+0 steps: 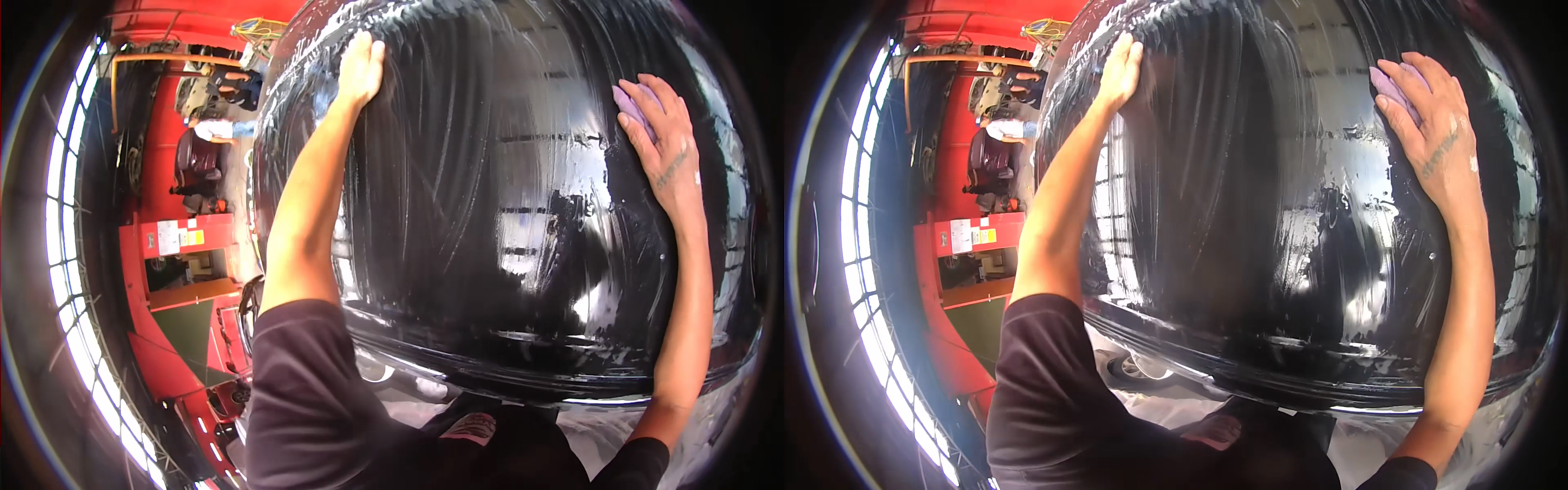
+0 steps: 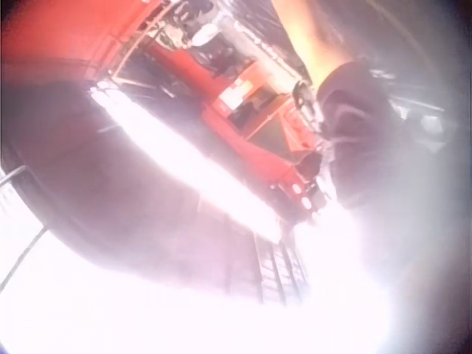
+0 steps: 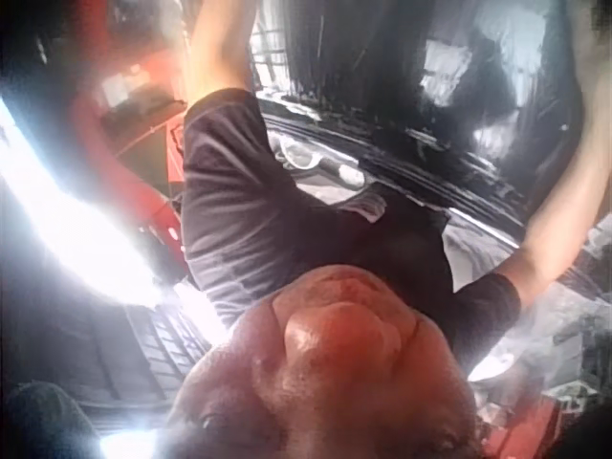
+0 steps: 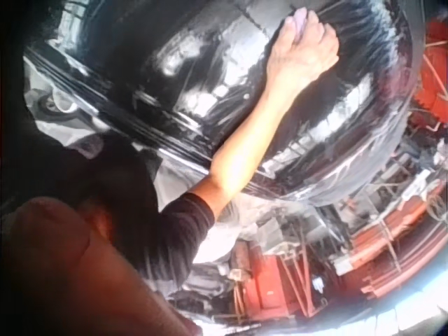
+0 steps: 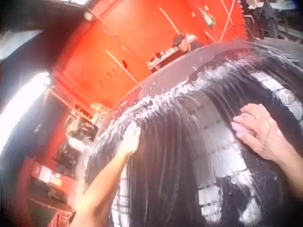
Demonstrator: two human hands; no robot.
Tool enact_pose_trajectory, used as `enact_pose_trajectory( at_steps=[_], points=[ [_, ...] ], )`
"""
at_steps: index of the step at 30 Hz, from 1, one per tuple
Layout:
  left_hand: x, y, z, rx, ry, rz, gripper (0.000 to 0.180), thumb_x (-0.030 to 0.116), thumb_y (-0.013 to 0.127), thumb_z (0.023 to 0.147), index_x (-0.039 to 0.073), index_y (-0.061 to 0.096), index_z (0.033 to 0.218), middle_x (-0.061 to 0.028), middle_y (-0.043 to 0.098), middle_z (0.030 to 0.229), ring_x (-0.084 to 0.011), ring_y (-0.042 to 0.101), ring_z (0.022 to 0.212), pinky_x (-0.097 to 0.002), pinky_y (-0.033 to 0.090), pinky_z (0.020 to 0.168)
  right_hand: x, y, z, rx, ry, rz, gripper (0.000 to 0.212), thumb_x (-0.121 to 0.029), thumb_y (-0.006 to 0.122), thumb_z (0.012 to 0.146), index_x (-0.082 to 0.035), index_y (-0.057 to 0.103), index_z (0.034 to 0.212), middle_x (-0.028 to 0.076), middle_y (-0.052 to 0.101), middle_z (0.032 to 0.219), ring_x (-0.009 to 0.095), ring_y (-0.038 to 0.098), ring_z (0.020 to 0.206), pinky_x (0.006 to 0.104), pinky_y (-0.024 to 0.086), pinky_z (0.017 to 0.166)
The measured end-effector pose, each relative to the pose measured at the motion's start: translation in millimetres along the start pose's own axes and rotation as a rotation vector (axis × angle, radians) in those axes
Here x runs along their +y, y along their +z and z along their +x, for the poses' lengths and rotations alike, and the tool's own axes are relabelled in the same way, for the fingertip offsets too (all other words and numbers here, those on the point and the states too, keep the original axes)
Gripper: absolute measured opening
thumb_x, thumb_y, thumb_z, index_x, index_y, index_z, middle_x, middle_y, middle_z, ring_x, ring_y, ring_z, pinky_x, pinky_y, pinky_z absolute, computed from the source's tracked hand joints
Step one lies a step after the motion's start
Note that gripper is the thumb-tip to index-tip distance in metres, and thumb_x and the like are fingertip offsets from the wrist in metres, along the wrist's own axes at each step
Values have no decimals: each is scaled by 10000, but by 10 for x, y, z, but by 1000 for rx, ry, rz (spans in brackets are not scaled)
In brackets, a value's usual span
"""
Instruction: The person wipes a white cleaning substance onto the hood of a black car using a purple cloth. They rub the substance into the surface with both hands, covering the entire hood area in a repetitive motion.
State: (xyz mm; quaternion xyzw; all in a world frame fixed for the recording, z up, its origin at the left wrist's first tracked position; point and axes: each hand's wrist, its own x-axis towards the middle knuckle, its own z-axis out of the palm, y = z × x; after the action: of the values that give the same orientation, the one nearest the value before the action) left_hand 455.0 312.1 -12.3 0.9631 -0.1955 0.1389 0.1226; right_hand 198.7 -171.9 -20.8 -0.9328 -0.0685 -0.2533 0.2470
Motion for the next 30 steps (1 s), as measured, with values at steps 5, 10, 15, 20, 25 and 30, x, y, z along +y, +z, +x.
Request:
enact_pose_trajectory(
  at_steps=[5,10,15,20,25,30],
  points=[
    [886,-547,-1999,-296,157,-93,641,324,386,1176,-8,257,1708,-202,194,1802,-375,154,1674,-486,106,1358,129,-35,-97,8,0,-108,405,-306,713,1007,-129,728,1371,164,638,1455,384,566,1398,519,369,1245],
    [921,-775,-2723,-325,308,-115,713,282,487,1116,-36,246,1706,-298,176,1779,-454,156,1661,-537,124,1348,70,-7,-138,-1,34,-135,395,-299,725,1000,-128,739,1356,149,646,1447,372,562,1407,508,391,1227],
    [80,-146,-56,-157,4,-107,654,350,504,1133,-41,380,1641,-261,374,1715,-392,304,1622,-438,224,1337,-9,59,5,49,-32,-64,396,-304,719,1005,-125,737,1357,147,647,1442,369,573,1392,502,401,1220],
    [429,-6,-750,-157,148,-106,684,399,467,1143,-19,343,1670,-233,281,1765,-373,221,1656,-445,152,1355,141,53,-71,51,-45,-114,397,-303,722,998,-124,739,1352,141,654,1430,374,579,1380,527,402,1215],
    [1448,-934,-3390,-485,190,-168,850,476,455,1110,-104,213,1682,-358,151,1757,-523,113,1647,-606,49,1338,149,33,-118,48,-13,-134,395,-285,719,1001,-123,733,1361,144,646,1442,377,573,1389,541,384,1227],
    [1031,-430,-1475,-302,349,-53,723,416,343,1163,-62,231,1693,-264,200,1781,-401,146,1672,-509,93,1359,113,16,-86,23,-54,-140,401,-250,708,1013,-110,717,1389,163,627,1477,380,561,1412,519,371,1241]
  ],
)
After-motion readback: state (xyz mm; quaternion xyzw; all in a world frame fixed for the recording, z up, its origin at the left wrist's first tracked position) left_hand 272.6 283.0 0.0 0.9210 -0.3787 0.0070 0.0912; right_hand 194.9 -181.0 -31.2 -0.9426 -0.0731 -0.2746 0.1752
